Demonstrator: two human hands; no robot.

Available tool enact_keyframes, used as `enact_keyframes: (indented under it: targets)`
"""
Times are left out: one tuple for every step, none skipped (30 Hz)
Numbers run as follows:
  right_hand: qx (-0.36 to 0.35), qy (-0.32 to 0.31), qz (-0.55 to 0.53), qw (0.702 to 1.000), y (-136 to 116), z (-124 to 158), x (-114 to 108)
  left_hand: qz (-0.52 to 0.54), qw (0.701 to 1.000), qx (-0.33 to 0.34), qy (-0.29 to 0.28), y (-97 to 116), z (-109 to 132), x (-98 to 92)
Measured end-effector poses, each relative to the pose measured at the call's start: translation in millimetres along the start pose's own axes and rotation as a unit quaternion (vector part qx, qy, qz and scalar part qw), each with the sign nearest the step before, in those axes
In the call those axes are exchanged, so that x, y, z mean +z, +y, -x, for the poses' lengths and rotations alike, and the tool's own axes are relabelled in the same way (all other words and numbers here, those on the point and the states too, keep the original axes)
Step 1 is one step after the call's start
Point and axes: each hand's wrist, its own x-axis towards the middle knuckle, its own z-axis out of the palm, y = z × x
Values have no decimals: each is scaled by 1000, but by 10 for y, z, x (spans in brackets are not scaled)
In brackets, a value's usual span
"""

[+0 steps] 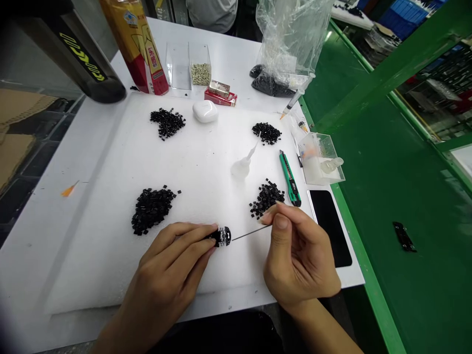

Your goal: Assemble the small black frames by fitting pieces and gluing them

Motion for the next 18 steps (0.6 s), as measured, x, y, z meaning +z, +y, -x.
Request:
enact_keyframes:
  targets:
    - [6, -7, 1, 1000, -4, 13, -2, 0, 1000, -3, -4, 2, -1, -4]
    - [11, -13, 4, 1000, -13, 27, -4, 2, 1000, -5, -10, 5, -5, -8]
    - [15, -19, 6, 1000, -25, 41, -5, 4, 1000, -4, -17, 9, -12, -13]
    - [15, -20, 4, 1000, -38, 52, -5, 6, 1000, -3, -23, 14, -20, -17]
    - [15, -22, -1, 1000, -51, 62, -6, 9, 1000, -2, -27, 21, -28, -20]
    - [16, -29, -6, 999, -63, 69, -8, 10, 1000, 1, -29, 27, -34, -23]
    - [18, -36, -9, 999, -73, 74, -11, 8, 999, 5, -32, 33, -36, -25]
    - [20, -43, -8, 999, -80, 77, -17, 5, 999, 9, -33, 38, -36, -27]
    - [19, -48, -4, 999, -83, 77, -24, 0, 999, 14, -33, 42, -32, -28]
    - [22, -56, 2, 998, -82, 77, -33, -3, 999, 18, -34, 43, -26, -28]
    - [24, -62, 6, 998, -79, 75, -41, -6, 999, 21, -35, 42, -20, -28]
    - [27, -62, 7, 998, -76, 74, -48, -7, 999, 22, -35, 40, -13, -27]
    - [33, -62, 6, 998, -73, 73, -51, -8, 999, 21, -34, 38, -7, -26]
    - [37, -65, 4, 997, -74, 75, -49, -8, 999, 21, -34, 36, -3, -25]
    - [42, -68, 4, 997, -80, 78, -43, -8, 999, 18, -34, 34, -1, -24]
    - [45, -69, 5, 997, -91, 83, -35, -9, 999, 18, -33, 33, 1, -23]
    - [47, -69, 6, 997, -108, 87, -28, -11, 999, 18, -33, 33, 1, -23]
    - [50, -71, 10, 996, -125, 87, -26, -12, 999, 19, -32, 33, 1, -22]
